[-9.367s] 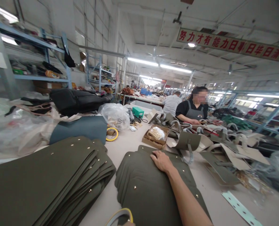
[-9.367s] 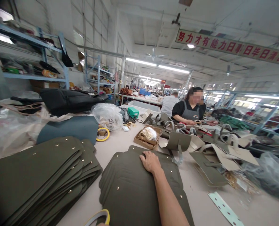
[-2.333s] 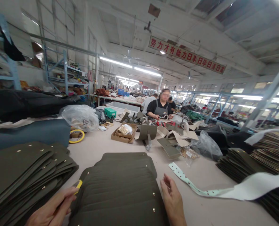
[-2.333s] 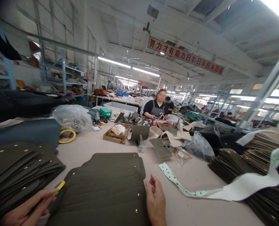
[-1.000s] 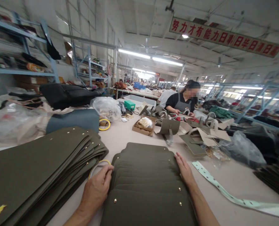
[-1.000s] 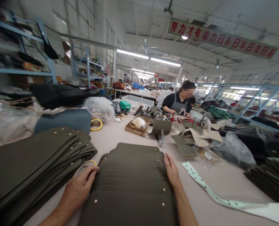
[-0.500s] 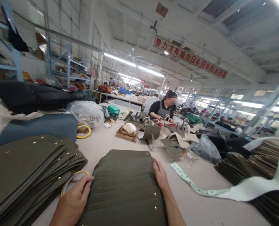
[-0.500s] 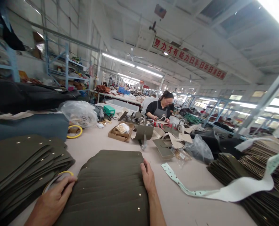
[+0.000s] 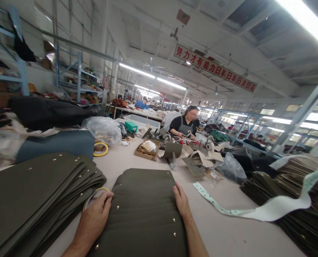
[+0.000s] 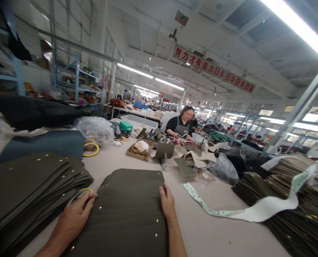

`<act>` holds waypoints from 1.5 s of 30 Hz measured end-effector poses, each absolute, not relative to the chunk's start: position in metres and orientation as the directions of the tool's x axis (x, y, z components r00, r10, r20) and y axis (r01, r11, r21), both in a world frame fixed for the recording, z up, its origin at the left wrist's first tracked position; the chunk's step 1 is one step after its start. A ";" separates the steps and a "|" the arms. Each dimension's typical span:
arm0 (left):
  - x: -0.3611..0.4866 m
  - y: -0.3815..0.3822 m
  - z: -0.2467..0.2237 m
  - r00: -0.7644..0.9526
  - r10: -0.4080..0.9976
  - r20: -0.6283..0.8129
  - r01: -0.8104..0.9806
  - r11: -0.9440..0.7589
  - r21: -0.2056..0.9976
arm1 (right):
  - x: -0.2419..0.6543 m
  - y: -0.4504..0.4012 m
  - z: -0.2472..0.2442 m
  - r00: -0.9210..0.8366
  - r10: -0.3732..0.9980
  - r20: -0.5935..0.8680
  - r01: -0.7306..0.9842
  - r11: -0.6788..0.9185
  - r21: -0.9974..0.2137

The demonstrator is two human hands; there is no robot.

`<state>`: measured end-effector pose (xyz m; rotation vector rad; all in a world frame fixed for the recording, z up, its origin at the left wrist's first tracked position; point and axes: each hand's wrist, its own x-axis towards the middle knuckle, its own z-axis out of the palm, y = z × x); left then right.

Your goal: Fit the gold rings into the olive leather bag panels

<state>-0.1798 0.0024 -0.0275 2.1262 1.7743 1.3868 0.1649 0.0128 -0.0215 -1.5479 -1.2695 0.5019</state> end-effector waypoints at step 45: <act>-0.193 -0.030 0.009 -0.174 0.794 0.583 0.450 -0.462 0.764 | 0.127 -0.115 0.092 -0.265 0.890 -0.371 0.474 -0.215 -0.854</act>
